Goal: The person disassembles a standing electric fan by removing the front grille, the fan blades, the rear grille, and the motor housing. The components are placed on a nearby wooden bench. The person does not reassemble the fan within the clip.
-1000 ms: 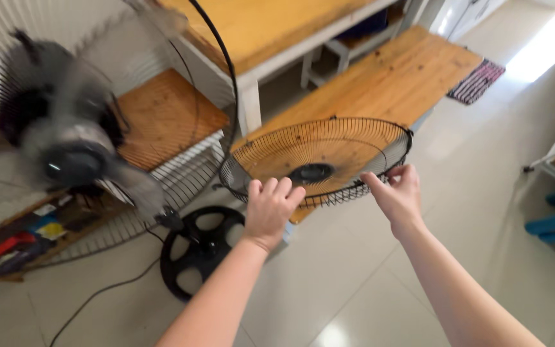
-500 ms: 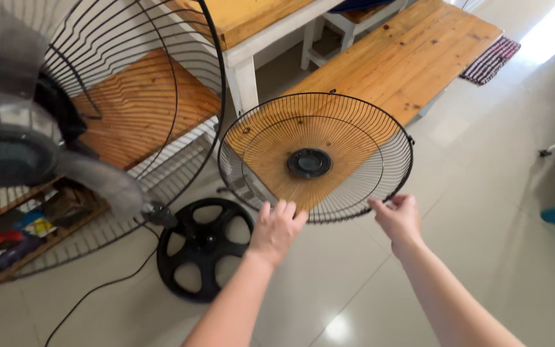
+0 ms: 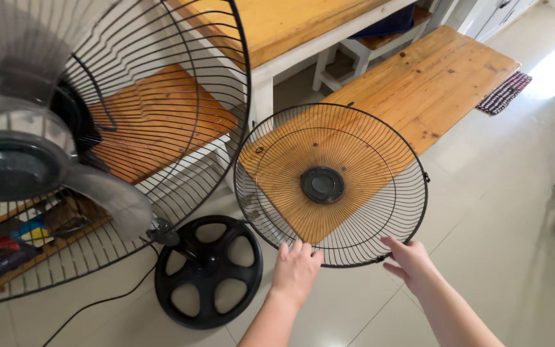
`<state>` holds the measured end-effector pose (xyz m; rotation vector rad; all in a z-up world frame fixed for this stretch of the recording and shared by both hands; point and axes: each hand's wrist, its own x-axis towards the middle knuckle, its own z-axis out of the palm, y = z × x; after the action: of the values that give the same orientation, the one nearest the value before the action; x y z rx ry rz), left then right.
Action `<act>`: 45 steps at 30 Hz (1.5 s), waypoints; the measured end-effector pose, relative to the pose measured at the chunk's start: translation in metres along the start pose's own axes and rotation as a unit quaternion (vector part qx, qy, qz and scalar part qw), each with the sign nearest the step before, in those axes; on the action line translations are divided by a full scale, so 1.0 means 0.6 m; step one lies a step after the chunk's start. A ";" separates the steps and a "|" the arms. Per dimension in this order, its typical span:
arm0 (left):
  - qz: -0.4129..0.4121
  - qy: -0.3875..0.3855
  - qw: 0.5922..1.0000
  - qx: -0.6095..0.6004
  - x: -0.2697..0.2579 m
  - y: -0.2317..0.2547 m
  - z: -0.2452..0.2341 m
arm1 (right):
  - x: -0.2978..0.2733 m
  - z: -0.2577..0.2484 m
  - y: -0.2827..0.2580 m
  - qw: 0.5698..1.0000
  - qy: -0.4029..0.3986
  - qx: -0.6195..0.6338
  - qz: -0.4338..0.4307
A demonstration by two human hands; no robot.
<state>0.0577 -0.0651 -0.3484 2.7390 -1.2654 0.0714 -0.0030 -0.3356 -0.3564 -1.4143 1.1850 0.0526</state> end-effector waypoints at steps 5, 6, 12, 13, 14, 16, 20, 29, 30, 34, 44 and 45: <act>0.000 0.003 1.000 -0.004 0.002 -0.020 0.003 | -0.003 0.022 0.000 0.998 -0.001 0.063 -0.030; 0.000 0.004 1.000 -0.007 0.005 -0.021 0.007 | -0.002 0.022 0.000 0.998 -0.006 0.051 -0.024; 0.003 0.051 0.996 -0.070 -0.001 -0.012 -0.004 | -0.023 0.018 -0.006 0.994 0.048 -0.080 -0.056; 0.002 0.055 0.994 -0.092 -0.006 -0.012 -0.019 | -0.036 0.025 -0.007 0.983 0.102 -0.127 -0.089; 0.001 0.060 0.992 -0.114 -0.012 -0.012 -0.037 | -0.051 0.035 -0.012 0.965 0.156 -0.174 -0.122; -0.014 0.109 0.989 -0.099 -0.024 -0.013 -0.084 | -0.088 0.054 -0.030 0.934 0.169 -0.242 -0.201; -0.035 0.251 0.950 -0.182 -0.046 -0.041 -0.210 | -0.192 0.104 -0.101 0.861 0.115 -0.256 -0.424; -0.223 0.450 0.845 -0.185 -0.152 -0.175 -0.461 | -0.492 0.246 -0.265 0.803 -0.035 -0.123 -0.582; -0.234 0.456 0.835 -0.199 -0.167 -0.187 -0.473 | -0.518 0.261 -0.274 0.798 -0.050 -0.116 -0.589; -0.289 0.471 0.790 -0.266 -0.211 -0.233 -0.494 | -0.589 0.316 -0.303 0.771 -0.104 -0.084 -0.623; -0.304 0.467 0.647 -0.520 -0.247 -0.318 -0.490 | -0.696 0.457 -0.314 0.791 -0.150 -0.068 -0.589; -0.270 0.473 0.637 -0.546 -0.246 -0.322 -0.487 | -0.701 0.465 -0.314 0.794 -0.139 -0.060 -0.589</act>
<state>0.1114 0.2088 -0.0903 1.4163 -0.0136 0.4359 0.0847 0.0805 -0.0259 -1.9602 -0.0928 -0.5305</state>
